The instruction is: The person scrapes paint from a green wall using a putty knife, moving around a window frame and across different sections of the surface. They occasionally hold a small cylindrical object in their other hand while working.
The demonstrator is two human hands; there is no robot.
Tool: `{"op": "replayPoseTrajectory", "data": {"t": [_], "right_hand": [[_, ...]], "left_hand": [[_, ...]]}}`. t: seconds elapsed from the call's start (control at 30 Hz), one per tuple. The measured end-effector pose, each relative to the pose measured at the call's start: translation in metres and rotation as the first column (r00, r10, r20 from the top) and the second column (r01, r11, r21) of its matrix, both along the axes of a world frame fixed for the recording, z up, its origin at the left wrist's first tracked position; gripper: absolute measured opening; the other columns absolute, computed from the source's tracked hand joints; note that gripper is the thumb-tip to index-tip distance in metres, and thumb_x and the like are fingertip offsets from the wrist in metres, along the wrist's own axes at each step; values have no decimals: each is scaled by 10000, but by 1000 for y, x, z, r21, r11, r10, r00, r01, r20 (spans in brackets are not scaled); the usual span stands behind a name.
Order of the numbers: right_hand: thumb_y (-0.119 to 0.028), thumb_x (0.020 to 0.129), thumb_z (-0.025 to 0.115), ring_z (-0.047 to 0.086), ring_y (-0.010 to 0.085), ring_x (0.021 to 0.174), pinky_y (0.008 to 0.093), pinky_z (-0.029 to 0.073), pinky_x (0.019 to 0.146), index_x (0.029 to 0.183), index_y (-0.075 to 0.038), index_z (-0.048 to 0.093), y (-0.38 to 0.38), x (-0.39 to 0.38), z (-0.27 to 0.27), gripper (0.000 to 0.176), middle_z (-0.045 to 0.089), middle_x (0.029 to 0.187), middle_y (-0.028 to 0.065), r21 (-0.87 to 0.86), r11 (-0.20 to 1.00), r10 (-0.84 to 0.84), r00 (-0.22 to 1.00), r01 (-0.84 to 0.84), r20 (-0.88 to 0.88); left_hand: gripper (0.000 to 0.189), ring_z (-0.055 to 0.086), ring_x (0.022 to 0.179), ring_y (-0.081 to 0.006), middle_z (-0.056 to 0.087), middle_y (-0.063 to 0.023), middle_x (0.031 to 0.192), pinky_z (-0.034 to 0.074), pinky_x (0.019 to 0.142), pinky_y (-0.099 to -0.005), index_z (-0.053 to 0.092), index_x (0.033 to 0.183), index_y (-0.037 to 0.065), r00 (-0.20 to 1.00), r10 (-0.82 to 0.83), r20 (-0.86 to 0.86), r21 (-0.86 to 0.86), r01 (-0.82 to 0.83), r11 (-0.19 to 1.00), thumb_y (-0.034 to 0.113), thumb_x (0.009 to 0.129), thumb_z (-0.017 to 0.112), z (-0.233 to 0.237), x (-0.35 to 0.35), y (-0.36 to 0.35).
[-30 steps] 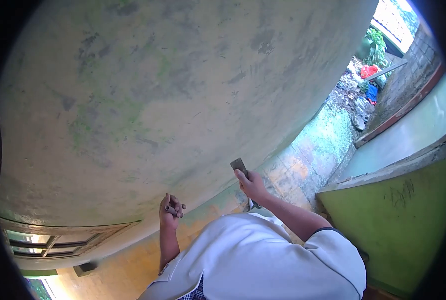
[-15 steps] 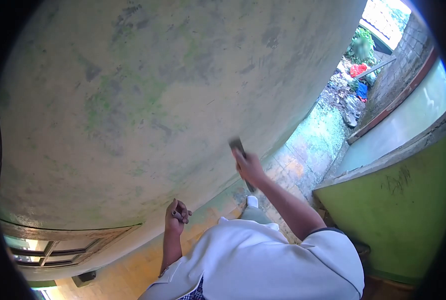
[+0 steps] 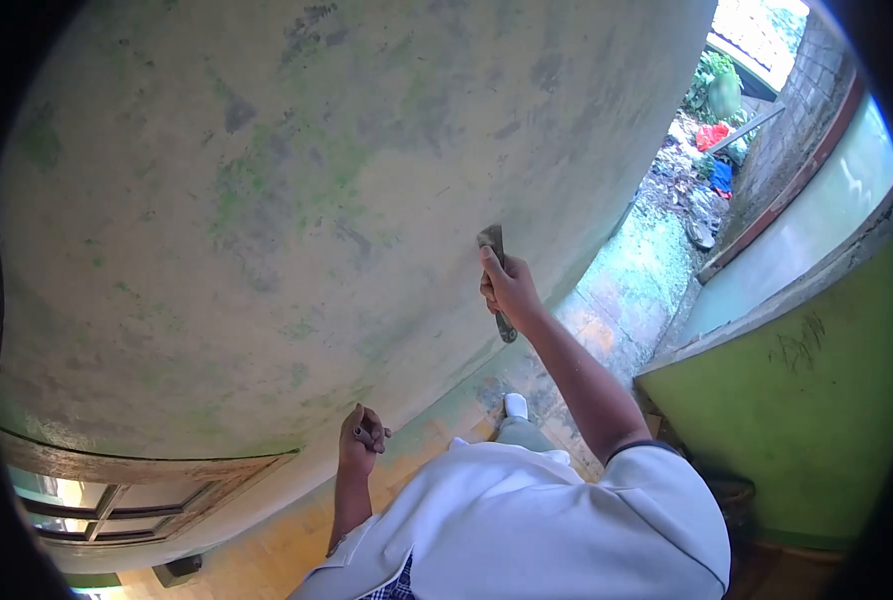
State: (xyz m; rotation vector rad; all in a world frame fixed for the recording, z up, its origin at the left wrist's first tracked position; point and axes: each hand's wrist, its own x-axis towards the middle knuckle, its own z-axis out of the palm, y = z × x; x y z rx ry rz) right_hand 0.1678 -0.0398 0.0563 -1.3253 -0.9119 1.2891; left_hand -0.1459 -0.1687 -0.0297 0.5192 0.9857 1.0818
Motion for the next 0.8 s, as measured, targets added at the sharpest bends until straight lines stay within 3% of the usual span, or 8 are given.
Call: {"op": "replayPoseTrajectory", "data": {"t": [0.1, 0.3, 0.37, 0.43, 0.53, 0.6, 0.73, 0.8], "right_hand": [[-476, 911, 473, 339, 100, 343, 260, 302, 360, 647, -70, 423, -5, 7, 14, 486, 355, 449, 1, -8, 997, 69, 987, -71, -147], [-464, 914, 475, 324, 108, 336, 272, 271, 354, 619, -70, 432, -48, 13, -49, 494, 358, 445, 12, -234, 968, 86, 996, -92, -36], [-466, 913, 474, 322, 109, 337, 271, 274, 357, 623, -69, 437, -31, 6, -35, 494, 358, 446, 12, -255, 957, 136, 990, -137, -24], [-467, 914, 473, 324, 104, 342, 273, 287, 366, 652, -67, 445, 7, 0, 10, 479, 359, 451, 7, 74, 995, 63, 998, -65, 32], [-458, 920, 467, 328, 97, 339, 270, 299, 371, 670, -65, 449, 1, 2, 28, 466, 367, 452, 6, 25, 997, 68, 995, -67, -67], [-456, 920, 468, 327, 95, 341, 271, 299, 370, 667, -65, 444, -20, 6, 18, 467, 373, 458, 8, 36, 995, 98, 994, -97, -40], [-456, 920, 468, 323, 97, 344, 273, 293, 366, 666, -67, 443, -58, 3, -26, 465, 376, 463, 10, -271, 959, 72, 995, -89, -75], [-465, 919, 461, 323, 100, 345, 275, 298, 365, 670, -73, 436, -52, 3, -31, 466, 369, 464, 8, -304, 941, 123, 988, -146, -92]], "left_hand": [[359, 368, 366, -117, 413, -9, 481, 426, 561, -290, 521, 720, 73, 999, -22, -41, -7, 21, 1000, 363, 923, 463, 1, -4, 3], [352, 370, 364, -117, 420, -8, 489, 430, 562, -288, 520, 721, 72, 999, 50, 15, 17, -51, 999, 355, 922, 462, 4, -11, 1], [357, 371, 364, -113, 419, -7, 489, 429, 562, -288, 520, 724, 72, 1000, 26, -7, 14, -26, 1000, 364, 921, 462, 2, -15, -2], [361, 370, 364, -110, 419, -7, 487, 429, 563, -288, 520, 722, 74, 999, 11, -35, 6, -11, 1000, 369, 921, 460, -1, -17, -5], [364, 370, 364, -106, 416, -6, 481, 429, 563, -287, 521, 720, 73, 997, -23, -68, 8, 23, 1000, 370, 922, 457, -1, -16, -4], [364, 371, 364, -104, 414, -7, 476, 429, 562, -285, 521, 719, 72, 997, -29, -68, 4, 30, 1000, 366, 924, 456, -1, -14, -7], [367, 377, 362, -109, 411, -11, 465, 429, 553, -280, 527, 709, 64, 999, -14, -46, 13, 15, 1000, 353, 926, 461, 2, -7, -6], [371, 379, 361, -111, 412, -12, 462, 428, 550, -279, 529, 703, 62, 999, -17, -36, -3, 17, 1000, 350, 926, 462, 2, -7, -7]]}}
